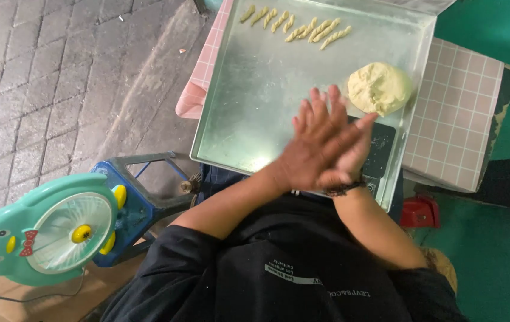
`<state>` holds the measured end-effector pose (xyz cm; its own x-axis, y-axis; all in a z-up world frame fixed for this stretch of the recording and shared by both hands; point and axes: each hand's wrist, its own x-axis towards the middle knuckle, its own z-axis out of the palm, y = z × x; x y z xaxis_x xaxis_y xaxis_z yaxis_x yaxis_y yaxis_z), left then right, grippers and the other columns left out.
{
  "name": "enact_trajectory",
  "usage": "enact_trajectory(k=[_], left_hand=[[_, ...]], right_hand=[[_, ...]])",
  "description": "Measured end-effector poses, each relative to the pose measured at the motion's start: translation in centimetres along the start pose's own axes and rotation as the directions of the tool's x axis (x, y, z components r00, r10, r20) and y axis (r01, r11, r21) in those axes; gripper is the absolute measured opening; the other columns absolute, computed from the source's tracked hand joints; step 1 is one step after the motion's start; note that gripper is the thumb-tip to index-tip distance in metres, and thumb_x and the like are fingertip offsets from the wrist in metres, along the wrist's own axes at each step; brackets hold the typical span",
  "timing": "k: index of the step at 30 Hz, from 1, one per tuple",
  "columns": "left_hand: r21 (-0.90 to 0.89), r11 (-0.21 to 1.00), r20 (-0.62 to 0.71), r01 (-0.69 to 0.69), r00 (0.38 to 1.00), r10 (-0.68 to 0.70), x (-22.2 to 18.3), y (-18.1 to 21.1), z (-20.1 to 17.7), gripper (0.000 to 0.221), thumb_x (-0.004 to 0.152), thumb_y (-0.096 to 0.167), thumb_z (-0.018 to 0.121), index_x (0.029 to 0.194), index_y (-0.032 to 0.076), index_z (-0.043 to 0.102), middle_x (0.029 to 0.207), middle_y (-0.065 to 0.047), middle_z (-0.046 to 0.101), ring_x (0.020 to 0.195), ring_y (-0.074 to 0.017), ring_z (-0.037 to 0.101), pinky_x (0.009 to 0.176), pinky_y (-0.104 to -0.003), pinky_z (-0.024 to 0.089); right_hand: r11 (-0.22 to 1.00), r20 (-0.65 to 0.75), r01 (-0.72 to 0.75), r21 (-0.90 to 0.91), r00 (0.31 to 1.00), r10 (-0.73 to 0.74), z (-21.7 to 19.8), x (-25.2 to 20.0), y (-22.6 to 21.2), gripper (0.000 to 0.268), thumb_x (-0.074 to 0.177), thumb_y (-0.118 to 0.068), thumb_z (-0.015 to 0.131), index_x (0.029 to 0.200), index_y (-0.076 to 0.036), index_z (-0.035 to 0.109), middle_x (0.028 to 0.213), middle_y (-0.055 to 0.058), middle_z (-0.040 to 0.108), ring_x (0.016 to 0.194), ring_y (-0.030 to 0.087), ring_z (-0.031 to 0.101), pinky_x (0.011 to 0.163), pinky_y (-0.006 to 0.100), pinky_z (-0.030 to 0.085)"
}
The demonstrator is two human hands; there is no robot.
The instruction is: The person is portioning dough using a digital scale and rolling each portion into a thin strip by hand on a metal tray.
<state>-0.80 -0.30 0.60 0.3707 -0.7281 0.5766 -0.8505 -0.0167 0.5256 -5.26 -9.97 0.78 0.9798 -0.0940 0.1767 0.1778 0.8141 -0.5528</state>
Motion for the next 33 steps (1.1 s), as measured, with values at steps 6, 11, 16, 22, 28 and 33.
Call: enact_trajectory(k=[6,11,16,22,28,33], left_hand=[[0.145,0.989,0.005,0.004,1.000,-0.005,-0.3,-2.8,1.0,0.095,0.094,0.085,0.026,0.167,0.024,0.024,0.173,-0.023,0.017,0.162,-0.0513,0.004,0.132,-0.066,0.001],[0.066,0.998,-0.040,0.016,0.999,-0.013,-0.8,-0.8,0.5,0.094,0.096,0.084,0.023,0.168,0.024,0.019,0.175,-0.019,0.008,0.161,-0.0474,-0.008,0.131,-0.065,-0.009],[-0.002,0.996,0.028,-0.084,0.996,0.084,-0.3,-0.6,0.6,0.101,0.089,0.091,0.026,0.167,0.027,0.024,0.175,-0.014,0.017,0.165,-0.0467,0.005,0.134,-0.067,0.003],[0.126,0.992,-0.049,0.012,0.999,-0.006,-1.2,-1.7,0.8,0.094,0.096,0.083,0.029,0.168,0.023,0.023,0.174,-0.020,0.010,0.160,-0.0507,-0.004,0.130,-0.066,-0.008],[0.073,0.996,0.020,-0.053,0.998,0.052,-0.1,-0.9,0.3,0.098,0.090,0.087,0.023,0.164,0.024,0.031,0.173,-0.018,0.021,0.162,-0.0494,0.006,0.133,-0.064,-0.005],[0.061,0.998,-0.077,-0.015,0.997,0.019,-1.3,-2.0,1.4,0.088,0.100,0.079,0.026,0.169,0.025,0.020,0.175,-0.017,0.011,0.161,-0.0480,-0.003,0.129,-0.068,-0.004]], right_hand=[[0.993,-0.233,0.013,0.120,0.972,0.016,3.9,0.2,0.0,0.092,0.091,-0.077,0.035,0.162,-0.019,0.032,0.164,0.019,0.032,0.151,0.036,0.037,0.129,0.054,0.026],[0.992,-0.189,0.019,0.121,0.982,0.004,2.5,0.3,0.3,0.093,0.092,-0.076,0.026,0.164,-0.018,0.020,0.167,0.019,0.026,0.154,0.038,0.028,0.131,0.057,0.019],[0.997,-0.071,0.010,0.080,0.997,-0.005,1.9,-0.3,0.5,0.085,0.097,-0.074,0.023,0.165,-0.023,0.013,0.173,0.011,0.013,0.161,0.035,0.016,0.134,0.058,0.010],[0.978,-0.179,0.029,0.206,0.984,0.009,4.2,0.5,1.2,0.082,0.096,-0.070,0.036,0.158,-0.016,0.028,0.165,0.014,0.029,0.153,0.035,0.030,0.131,0.054,0.018],[0.947,-0.285,0.039,0.320,0.957,0.057,6.0,0.5,1.1,0.079,0.095,-0.065,0.050,0.152,-0.010,0.044,0.156,0.017,0.045,0.146,0.036,0.043,0.129,0.050,0.026],[0.988,0.091,0.148,0.049,0.984,-0.152,-0.4,0.2,0.8,0.081,0.104,-0.071,0.028,0.165,-0.018,0.027,0.172,0.018,0.018,0.160,0.037,0.019,0.132,0.057,0.009]])
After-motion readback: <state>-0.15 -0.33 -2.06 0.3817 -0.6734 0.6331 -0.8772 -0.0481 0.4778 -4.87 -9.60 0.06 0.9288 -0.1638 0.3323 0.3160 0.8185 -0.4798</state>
